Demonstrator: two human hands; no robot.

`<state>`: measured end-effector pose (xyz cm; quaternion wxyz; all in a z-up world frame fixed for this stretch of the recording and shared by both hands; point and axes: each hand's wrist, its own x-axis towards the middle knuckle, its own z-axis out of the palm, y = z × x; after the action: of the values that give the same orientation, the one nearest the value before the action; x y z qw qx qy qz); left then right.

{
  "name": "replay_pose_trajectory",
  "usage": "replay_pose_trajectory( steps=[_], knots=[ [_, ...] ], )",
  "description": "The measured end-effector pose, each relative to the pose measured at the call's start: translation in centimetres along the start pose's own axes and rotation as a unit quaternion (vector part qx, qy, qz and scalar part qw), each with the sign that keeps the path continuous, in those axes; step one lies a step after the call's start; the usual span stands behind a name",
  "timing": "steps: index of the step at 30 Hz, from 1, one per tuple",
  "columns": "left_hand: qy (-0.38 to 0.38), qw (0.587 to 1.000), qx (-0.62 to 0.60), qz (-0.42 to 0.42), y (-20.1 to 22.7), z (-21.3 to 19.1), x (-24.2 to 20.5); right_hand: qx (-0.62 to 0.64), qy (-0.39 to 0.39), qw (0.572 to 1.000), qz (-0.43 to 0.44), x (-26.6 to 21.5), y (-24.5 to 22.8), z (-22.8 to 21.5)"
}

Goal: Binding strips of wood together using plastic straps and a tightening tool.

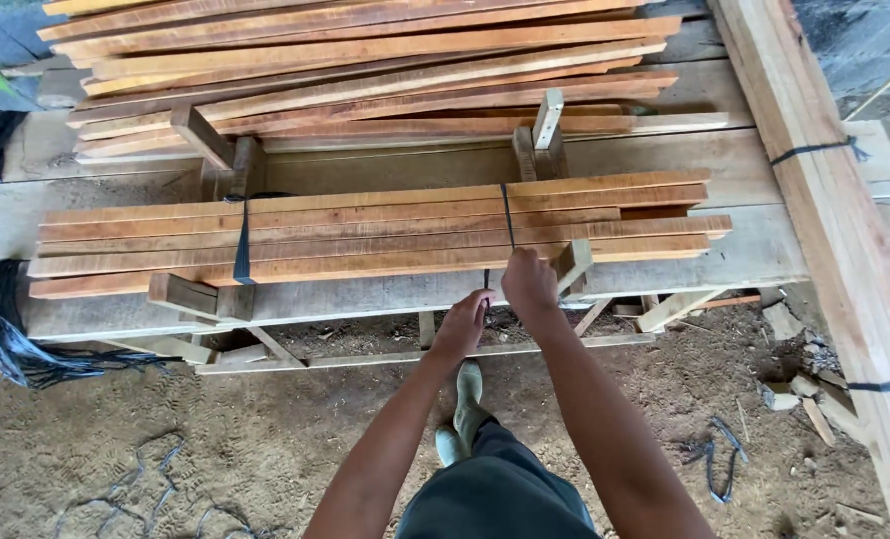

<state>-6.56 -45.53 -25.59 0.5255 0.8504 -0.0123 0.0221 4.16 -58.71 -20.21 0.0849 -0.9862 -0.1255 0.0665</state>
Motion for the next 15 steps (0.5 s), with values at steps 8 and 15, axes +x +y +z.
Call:
replay_pose_trajectory(
  steps=[8,15],
  knots=[
    [0.005,0.994,0.094,-0.06,-1.4,0.2,0.4,0.166,0.014,0.986,0.017,-5.5,-0.5,-4.1],
    [0.037,0.992,0.114,-0.03,-0.5,-0.1,0.5,0.304,0.216,0.919,-0.129,-1.2,-0.3,-13.7]
  ],
)
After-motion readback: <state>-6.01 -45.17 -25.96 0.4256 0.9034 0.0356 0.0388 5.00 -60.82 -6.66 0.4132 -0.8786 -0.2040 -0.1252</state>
